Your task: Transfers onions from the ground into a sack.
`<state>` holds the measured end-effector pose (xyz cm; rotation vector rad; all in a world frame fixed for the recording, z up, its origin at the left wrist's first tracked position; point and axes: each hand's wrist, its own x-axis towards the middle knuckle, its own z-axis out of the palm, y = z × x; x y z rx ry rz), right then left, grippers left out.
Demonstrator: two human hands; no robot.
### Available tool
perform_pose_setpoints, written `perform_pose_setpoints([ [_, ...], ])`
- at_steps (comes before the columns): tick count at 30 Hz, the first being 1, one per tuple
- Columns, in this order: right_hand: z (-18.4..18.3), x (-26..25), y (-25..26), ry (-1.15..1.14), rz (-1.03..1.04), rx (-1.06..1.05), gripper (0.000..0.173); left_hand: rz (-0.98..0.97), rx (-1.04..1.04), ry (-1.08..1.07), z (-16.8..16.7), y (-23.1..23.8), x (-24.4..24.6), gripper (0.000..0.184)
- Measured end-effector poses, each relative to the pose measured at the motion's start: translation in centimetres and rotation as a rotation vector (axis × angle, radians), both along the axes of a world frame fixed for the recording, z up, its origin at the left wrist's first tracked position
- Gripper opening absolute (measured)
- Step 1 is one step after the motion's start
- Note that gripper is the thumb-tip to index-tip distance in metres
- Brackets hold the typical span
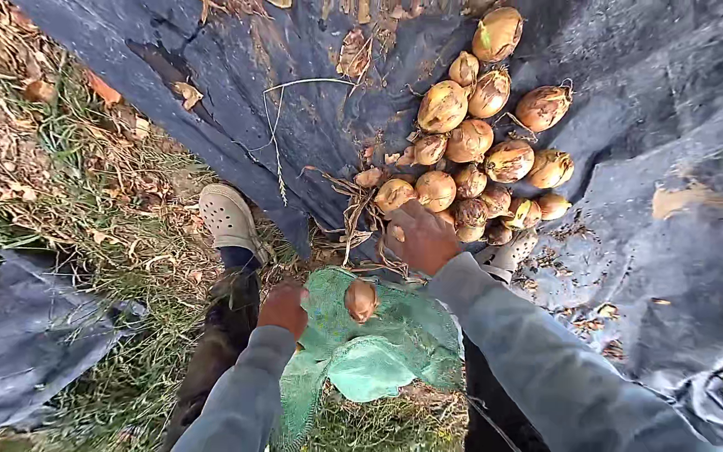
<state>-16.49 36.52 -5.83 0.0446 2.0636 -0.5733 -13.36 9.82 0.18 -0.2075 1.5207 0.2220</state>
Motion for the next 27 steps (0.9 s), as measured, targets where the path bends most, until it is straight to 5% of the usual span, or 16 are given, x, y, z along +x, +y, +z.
perform_pose_setpoints([
  [3, -5.3, -0.7, -0.4, 0.053, 0.225, 0.207, 0.063, 0.020, -0.024, 0.028, -0.2, 0.0, 0.4, 0.046],
  [7, -9.1, -2.5, -1.4, 0.060, 0.526, 0.265, 0.067, 0.030, -0.023, 0.068, -1.0, -0.8, 0.5, 0.050],
  [9, -7.6, -2.4, -1.5, 0.086, 0.396, 0.298, 0.074, 0.057, -0.010, 0.103, -1.2, -1.0, 0.9, 0.050],
  [13, -0.7, 1.7, -2.2, 0.158, -0.189, 0.142, 0.083, 0.076, 0.008, 0.155, -1.3, -1.5, 1.4, 0.060],
  [16, 2.9, 5.0, -2.1, -0.145, -0.169, -0.096, 0.063, 0.033, 0.018, 0.150, -1.2, -1.1, 1.5, 0.071],
  [18, 1.2, 5.5, -0.5, 0.000, -0.107, 0.063, 0.049, 0.007, 0.014, 0.134, -1.0, -1.0, 1.5, 0.076],
  [22, -5.3, 0.8, 3.0, -0.019, -0.133, 0.446, 0.077, -0.014, -0.006, 0.109, -0.5, -1.6, 1.8, 0.072],
  [27, -8.2, -2.2, 4.2, -0.166, 0.006, 0.494, 0.088, -0.141, 0.068, 0.251, 1.6, -0.4, 1.3, 0.040],
])
